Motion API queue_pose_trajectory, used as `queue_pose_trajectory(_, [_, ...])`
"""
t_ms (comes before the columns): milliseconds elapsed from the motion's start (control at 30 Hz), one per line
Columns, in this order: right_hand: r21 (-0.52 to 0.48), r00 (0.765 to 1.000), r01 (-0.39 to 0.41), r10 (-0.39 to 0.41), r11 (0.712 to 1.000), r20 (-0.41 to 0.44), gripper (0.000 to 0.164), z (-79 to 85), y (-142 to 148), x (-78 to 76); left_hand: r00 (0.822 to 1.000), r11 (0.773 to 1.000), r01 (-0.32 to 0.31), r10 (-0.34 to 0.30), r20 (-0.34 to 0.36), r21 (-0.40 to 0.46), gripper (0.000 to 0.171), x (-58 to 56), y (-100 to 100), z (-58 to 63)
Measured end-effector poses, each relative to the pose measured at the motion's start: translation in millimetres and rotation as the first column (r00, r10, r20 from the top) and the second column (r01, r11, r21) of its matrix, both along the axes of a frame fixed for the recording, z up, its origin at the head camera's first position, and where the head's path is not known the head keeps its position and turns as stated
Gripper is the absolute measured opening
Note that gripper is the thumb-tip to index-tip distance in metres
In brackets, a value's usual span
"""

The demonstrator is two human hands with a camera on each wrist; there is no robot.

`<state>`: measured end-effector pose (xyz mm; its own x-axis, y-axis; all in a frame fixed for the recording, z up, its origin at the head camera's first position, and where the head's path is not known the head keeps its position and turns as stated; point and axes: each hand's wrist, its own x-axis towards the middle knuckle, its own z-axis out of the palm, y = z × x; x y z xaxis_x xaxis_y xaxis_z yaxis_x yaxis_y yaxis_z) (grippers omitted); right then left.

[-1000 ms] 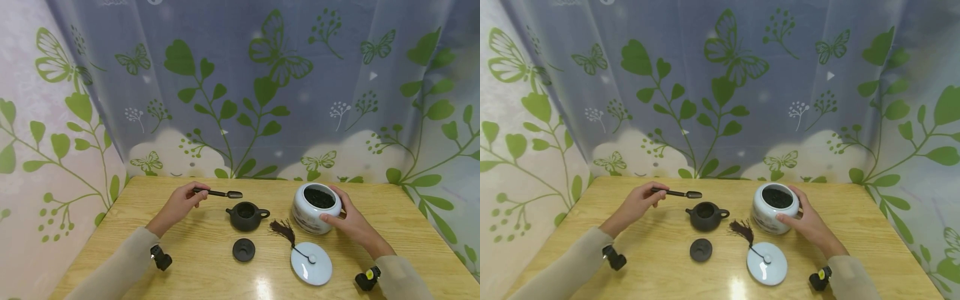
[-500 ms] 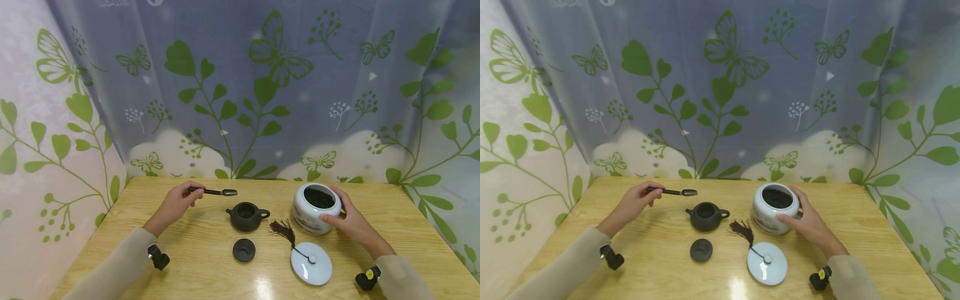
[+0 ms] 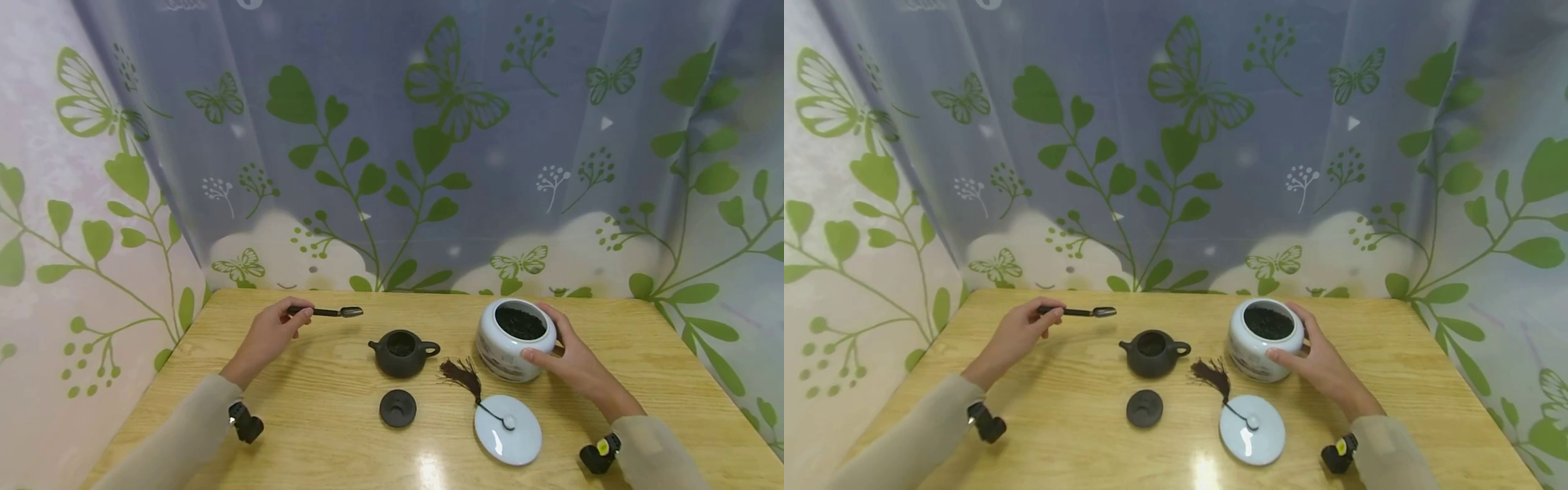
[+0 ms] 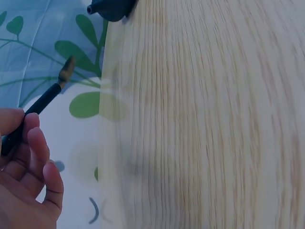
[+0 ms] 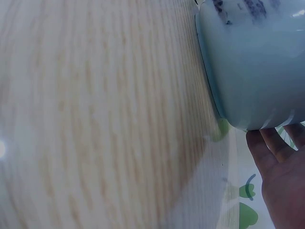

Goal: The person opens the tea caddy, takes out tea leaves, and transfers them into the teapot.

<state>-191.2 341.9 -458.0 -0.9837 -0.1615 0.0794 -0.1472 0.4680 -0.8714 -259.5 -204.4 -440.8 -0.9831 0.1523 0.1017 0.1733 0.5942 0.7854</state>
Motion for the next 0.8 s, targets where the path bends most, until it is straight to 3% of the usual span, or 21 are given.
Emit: queue_pose_trajectory(800, [0.016, 1.0, -0.001, 0.001, 1.0, -0.018, 0.099, -0.1, 0, 0.1, 0.997, 0.994, -0.071, 0.074, 0.035, -0.088, 0.041, 7.5, -35, -8.0])
